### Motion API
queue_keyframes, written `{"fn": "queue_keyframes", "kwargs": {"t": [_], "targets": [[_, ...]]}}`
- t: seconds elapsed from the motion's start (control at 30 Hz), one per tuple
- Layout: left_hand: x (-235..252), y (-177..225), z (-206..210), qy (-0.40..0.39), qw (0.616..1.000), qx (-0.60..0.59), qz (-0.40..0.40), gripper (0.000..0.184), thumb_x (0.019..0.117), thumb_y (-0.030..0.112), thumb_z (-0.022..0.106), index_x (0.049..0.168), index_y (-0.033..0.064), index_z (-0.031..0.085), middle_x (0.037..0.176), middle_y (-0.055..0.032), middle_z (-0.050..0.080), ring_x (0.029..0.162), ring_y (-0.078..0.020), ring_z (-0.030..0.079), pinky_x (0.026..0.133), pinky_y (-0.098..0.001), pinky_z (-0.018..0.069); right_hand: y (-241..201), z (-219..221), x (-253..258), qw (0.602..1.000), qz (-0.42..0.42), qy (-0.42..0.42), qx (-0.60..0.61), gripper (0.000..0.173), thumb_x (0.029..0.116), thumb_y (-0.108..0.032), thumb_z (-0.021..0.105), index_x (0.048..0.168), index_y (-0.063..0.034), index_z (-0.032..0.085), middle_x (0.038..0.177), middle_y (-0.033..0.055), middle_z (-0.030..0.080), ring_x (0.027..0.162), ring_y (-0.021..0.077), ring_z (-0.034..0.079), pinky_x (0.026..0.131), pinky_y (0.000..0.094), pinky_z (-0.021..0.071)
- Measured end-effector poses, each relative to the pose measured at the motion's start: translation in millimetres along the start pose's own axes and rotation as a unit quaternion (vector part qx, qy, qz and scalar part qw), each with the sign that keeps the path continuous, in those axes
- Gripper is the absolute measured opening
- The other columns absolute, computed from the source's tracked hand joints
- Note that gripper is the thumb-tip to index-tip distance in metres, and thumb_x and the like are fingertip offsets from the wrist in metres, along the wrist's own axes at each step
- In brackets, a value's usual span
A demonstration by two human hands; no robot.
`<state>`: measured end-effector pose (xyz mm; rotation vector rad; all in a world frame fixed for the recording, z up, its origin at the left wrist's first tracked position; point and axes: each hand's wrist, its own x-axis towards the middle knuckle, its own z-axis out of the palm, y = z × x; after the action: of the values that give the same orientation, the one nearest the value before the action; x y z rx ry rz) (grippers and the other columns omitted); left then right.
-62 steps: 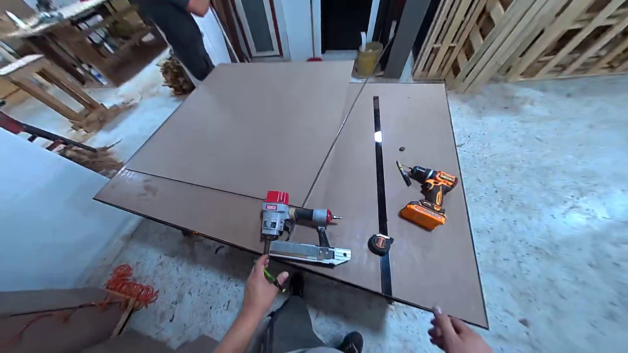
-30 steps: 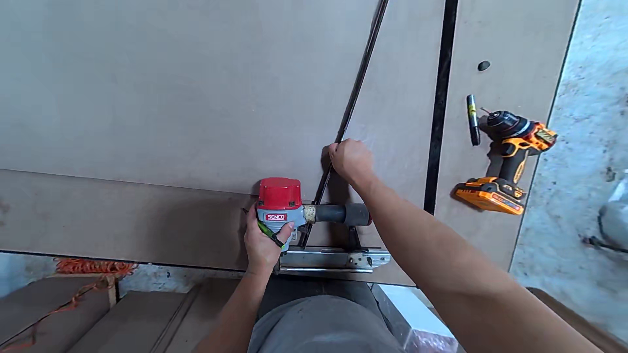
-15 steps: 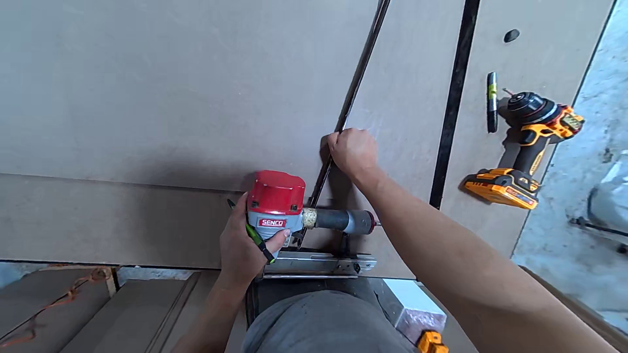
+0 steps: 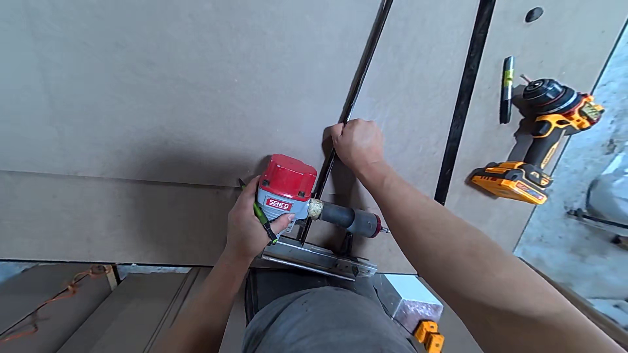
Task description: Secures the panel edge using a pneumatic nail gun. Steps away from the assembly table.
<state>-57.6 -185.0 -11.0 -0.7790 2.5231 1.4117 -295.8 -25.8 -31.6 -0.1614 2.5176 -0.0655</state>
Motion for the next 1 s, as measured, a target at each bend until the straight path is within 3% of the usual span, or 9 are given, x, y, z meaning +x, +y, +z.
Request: {"fn": "queue_keyframes", "kwargs": {"t": [0.4, 1.0], "targets": [[-5.6, -4.3, 4.2, 0.004, 1.000, 0.005, 0.000, 0.100, 0.0752, 0.050, 0.088, 0.155, 0.0125, 0.041, 0.139, -0.0095, 0.061, 0.122, -0.0158, 0.064, 0.104, -0.0415, 0.0550, 7.7, 2.3, 2.9, 0.999, -0.024, 0.019, 0.022, 0.053, 0.1011, -0.041, 0.038, 0.065, -0.0067, 0.055, 0.074, 0.0161, 0.066, 0.081, 0.0355, 0.070, 0.062, 0.0559, 0.0484], [-3.0, -5.7, 5.0, 0.012, 1.000, -0.003, 0.010, 0.101, 0.0729, 0.054, 0.088, 0.153, 0.0106, 0.044, 0.134, -0.0099, 0.064, 0.118, -0.0143, 0.066, 0.102, -0.0395, 0.0566, 10.1, 2.1, 2.8, 1.000, -0.021, 0.012, 0.014, 0.054, 0.1000, -0.044, 0.039, 0.063, -0.0072, 0.053, 0.073, 0.0164, 0.064, 0.078, 0.0361, 0.069, 0.060, 0.0560, 0.0477]]}}
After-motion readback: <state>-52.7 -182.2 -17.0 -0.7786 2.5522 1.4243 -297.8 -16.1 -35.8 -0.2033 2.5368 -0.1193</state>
